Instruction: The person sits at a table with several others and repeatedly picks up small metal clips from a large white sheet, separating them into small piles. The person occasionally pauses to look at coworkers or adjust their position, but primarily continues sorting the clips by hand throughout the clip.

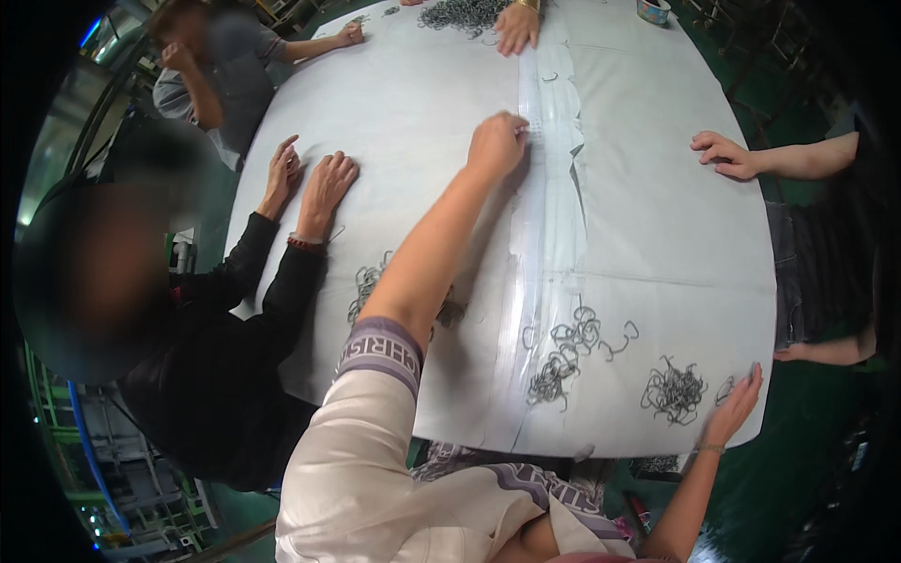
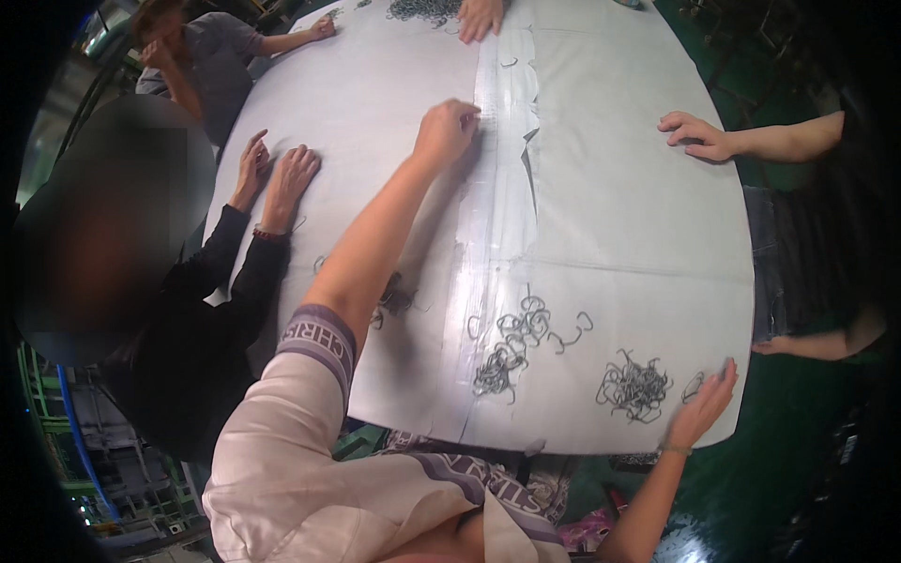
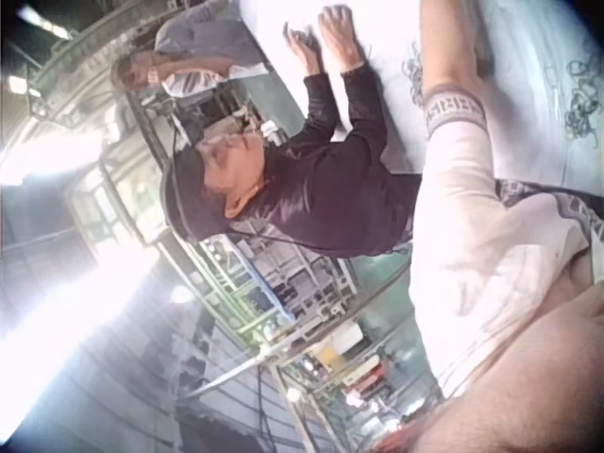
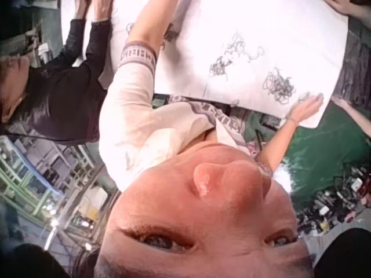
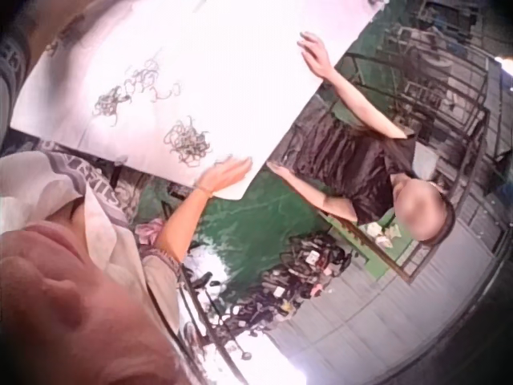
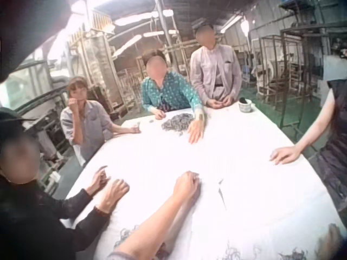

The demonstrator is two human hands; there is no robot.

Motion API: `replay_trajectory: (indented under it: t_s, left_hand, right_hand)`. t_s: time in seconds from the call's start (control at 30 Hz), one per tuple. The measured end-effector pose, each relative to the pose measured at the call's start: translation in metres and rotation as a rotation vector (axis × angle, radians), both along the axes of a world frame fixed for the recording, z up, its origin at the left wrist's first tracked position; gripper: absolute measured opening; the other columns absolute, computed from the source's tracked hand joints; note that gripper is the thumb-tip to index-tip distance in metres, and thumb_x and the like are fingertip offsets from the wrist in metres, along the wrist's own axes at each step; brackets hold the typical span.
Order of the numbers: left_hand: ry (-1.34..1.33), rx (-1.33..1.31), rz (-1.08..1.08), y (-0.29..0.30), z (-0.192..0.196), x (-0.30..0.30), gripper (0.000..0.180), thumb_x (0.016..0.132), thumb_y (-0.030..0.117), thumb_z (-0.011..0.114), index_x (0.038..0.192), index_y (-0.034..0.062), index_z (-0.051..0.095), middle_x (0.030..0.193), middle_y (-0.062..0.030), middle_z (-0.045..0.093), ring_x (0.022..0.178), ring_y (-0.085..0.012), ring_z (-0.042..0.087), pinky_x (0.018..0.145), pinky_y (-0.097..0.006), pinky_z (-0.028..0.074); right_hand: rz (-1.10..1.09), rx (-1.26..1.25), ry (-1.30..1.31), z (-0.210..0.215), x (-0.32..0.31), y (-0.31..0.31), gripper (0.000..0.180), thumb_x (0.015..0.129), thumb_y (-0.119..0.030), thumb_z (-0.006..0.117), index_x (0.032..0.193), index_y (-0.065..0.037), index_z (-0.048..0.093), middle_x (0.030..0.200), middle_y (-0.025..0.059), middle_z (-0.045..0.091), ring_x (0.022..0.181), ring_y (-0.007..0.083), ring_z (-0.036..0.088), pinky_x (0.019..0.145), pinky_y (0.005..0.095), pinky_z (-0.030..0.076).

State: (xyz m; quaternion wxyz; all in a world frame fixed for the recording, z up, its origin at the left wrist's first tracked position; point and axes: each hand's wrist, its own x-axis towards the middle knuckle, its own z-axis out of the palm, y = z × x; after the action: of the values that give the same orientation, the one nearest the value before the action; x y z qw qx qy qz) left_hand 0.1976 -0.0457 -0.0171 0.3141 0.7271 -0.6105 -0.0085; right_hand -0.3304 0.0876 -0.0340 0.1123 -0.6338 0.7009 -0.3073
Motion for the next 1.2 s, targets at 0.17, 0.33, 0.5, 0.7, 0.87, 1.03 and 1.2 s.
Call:
replay_trajectory:
  t_s: [0.17, 0.33, 0.5, 0.7, 0.87, 1.03, 1.2]
  left_hand:
    - [-0.223, -0.212, -0.105, -0.109, -0.04, 0.018, 0.019, 0.08, 0.006, 0.057, 0.096, 0.0024, 0.066, 0.106, -0.0157, 0.062, 0.1, -0.0324, 0.059, 0.084, -0.039, 0.049]
    - [-0.432, 0.199, 0.051, -0.142, -0.025, -0.014, 0.015, 0.08, 0.01, 0.057, 0.089, 0.0073, 0.068, 0.102, -0.0126, 0.066, 0.095, -0.0268, 0.063, 0.076, -0.036, 0.053]
    - [-0.602, 0.304, 0.024, -0.097, 0.004, -0.041, 0.013, 0.077, 0.005, 0.057, 0.081, 0.0075, 0.069, 0.084, -0.0123, 0.068, 0.08, -0.0297, 0.067, 0.065, -0.037, 0.055]
    - [-0.543, 0.364, -0.015, -0.019, 0.026, -0.05, 0.01, 0.073, 0.003, 0.059, 0.075, 0.0063, 0.068, 0.081, -0.0136, 0.068, 0.076, -0.0314, 0.067, 0.065, -0.037, 0.054]
    - [-0.061, 0.35, -0.272, 0.084, 0.058, -0.102, 0.009, 0.069, 0.003, 0.064, 0.077, 0.0044, 0.069, 0.079, -0.0128, 0.068, 0.074, -0.0277, 0.066, 0.066, -0.034, 0.053]
    - [0.107, 0.415, -0.456, 0.147, 0.067, -0.151, 0.009, 0.073, 0.007, 0.069, 0.082, 0.0035, 0.07, 0.081, -0.0109, 0.07, 0.071, -0.0221, 0.067, 0.07, -0.031, 0.054]
    - [0.047, 0.127, -0.577, 0.158, 0.028, -0.196, 0.015, 0.075, 0.005, 0.066, 0.09, 0.0048, 0.07, 0.098, -0.0096, 0.067, 0.092, -0.0263, 0.063, 0.081, -0.034, 0.051]
  right_hand:
    - [0.011, -0.06, 0.032, 0.002, 0.002, 0.002, 0.045, 0.099, -0.02, 0.033, 0.134, 0.007, 0.037, 0.139, 0.0209, 0.04, 0.13, 0.0334, 0.036, 0.109, 0.0399, 0.024]
    - [0.022, -0.069, -0.071, 0.003, 0.004, 0.003, 0.045, 0.099, -0.02, 0.032, 0.135, 0.006, 0.037, 0.139, 0.0205, 0.039, 0.131, 0.0329, 0.035, 0.11, 0.0395, 0.023]
    - [0.02, -0.084, -0.036, 0.002, 0.003, 0.002, 0.043, 0.098, -0.018, 0.033, 0.133, 0.007, 0.038, 0.137, 0.0209, 0.041, 0.129, 0.0335, 0.037, 0.108, 0.0399, 0.025]
    - [0.031, -0.133, 0.023, -0.002, -0.002, 0.0, 0.04, 0.097, -0.019, 0.038, 0.13, 0.003, 0.044, 0.13, 0.0221, 0.047, 0.122, 0.0367, 0.042, 0.103, 0.0424, 0.03]
    - [-0.014, -0.138, 0.062, -0.01, -0.004, -0.004, 0.041, 0.097, -0.027, 0.041, 0.131, -0.002, 0.045, 0.132, 0.0216, 0.047, 0.124, 0.0379, 0.039, 0.105, 0.0461, 0.027]
    - [-0.048, -0.116, 0.108, -0.011, -0.004, -0.007, 0.047, 0.097, -0.036, 0.039, 0.131, -0.004, 0.044, 0.132, 0.02, 0.047, 0.126, 0.0368, 0.039, 0.106, 0.0501, 0.025]
    - [-0.078, -0.102, 0.139, -0.013, -0.008, -0.006, 0.049, 0.097, -0.04, 0.037, 0.131, -0.005, 0.044, 0.131, 0.0186, 0.048, 0.125, 0.0346, 0.04, 0.107, 0.0508, 0.024]
